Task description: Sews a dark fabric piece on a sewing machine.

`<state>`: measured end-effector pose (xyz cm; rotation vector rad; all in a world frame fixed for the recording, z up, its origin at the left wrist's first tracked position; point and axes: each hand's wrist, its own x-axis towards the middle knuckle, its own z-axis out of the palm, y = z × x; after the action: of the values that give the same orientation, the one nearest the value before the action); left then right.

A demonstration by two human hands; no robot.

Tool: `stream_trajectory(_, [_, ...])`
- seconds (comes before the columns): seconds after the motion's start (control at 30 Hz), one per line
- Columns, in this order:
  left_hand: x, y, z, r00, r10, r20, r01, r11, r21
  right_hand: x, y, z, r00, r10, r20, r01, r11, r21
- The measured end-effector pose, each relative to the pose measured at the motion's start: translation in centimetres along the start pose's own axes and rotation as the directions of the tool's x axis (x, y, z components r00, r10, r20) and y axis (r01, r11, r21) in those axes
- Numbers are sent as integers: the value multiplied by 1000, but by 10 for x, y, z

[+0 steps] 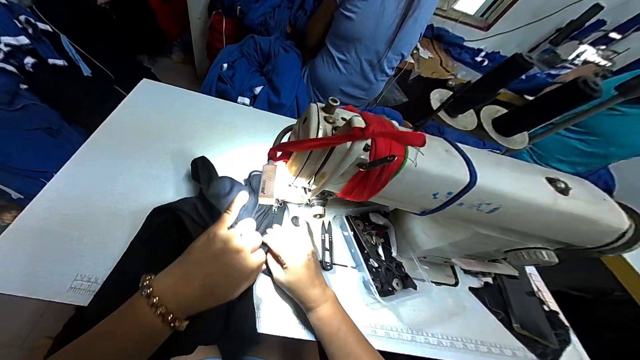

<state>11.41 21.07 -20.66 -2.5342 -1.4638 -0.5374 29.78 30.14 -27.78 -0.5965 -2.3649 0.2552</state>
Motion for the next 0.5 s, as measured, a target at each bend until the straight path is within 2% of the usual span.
stream_trajectory(0.1, [1,6,10,999,0,-44,-6,991,-136,-12,-12,-3,996,-84,-37,85,996,31])
stream_trajectory(0.17, [-5,9,28,986,-150,-74,129,963,-235,-26,-17,-11,996,-81,-30,83,994,66])
stream_trajectory(0.23, [-17,19,48,946,-320,-58,306,936,-176,-40,-15,-19,997,-68,-20,69,996,54])
stream_trajectory(0.3, [-23,30,61,906,-420,-53,416,906,-76,-45,-11,-24,997,-78,-2,78,996,33])
stream_trajectory(0.4, [-25,37,65,875,-478,-78,477,878,-35,-44,-10,-24,996,-91,13,91,996,2])
stream_trajectory(0.5, [-23,30,66,878,-473,-80,472,881,-28,-40,-9,-22,997,-74,30,74,997,-1])
